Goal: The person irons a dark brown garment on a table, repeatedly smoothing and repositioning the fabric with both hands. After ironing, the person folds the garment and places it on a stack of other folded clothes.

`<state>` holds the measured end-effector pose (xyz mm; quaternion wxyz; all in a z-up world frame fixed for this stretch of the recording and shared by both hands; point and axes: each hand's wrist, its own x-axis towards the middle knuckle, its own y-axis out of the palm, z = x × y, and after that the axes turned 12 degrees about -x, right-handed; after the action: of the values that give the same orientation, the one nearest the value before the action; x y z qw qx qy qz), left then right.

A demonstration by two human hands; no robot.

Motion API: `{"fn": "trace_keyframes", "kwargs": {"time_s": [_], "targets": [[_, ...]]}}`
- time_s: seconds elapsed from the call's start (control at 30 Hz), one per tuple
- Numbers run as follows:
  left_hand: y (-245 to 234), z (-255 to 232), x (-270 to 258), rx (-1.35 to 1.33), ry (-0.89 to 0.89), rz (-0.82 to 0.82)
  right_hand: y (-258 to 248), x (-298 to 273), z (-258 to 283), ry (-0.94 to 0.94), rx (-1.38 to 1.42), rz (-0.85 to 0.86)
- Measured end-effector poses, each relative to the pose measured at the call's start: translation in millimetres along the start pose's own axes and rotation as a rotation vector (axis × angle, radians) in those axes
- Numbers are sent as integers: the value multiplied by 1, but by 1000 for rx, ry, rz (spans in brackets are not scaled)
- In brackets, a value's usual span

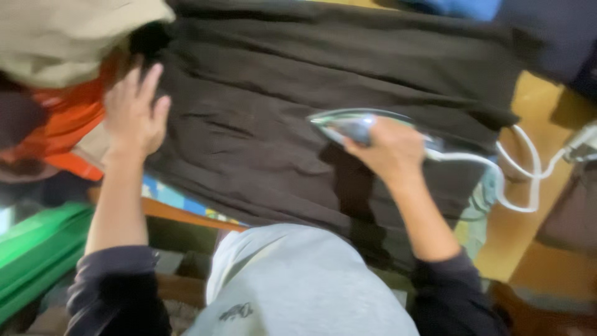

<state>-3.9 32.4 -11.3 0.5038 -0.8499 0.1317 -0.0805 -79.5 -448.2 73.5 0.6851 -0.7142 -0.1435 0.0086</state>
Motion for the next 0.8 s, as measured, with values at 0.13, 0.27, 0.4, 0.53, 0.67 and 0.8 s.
{"fn": "trace_keyframes", "kwargs": {"time_s": [0.13,0.27,0.4,0.53,0.67,0.8], "targets": [[3,3,-4,124,-25,11,-1,-1,-14,8,-45,-46],[5,3,-9,91,2,-35,8,-42,-83,116,-159,-23],[5,-7,-7,52,3,-73,13,-84,-160,294,-287,78],[8,-35,4,81,99,-182,19,-81,-169,259,-189,99],[17,-58,38,126,201,-111,18,-21,-115,17,-50,-18],[11,-50,70,-75,-102,48,18,31,-81,-78,-50,-50]]}}
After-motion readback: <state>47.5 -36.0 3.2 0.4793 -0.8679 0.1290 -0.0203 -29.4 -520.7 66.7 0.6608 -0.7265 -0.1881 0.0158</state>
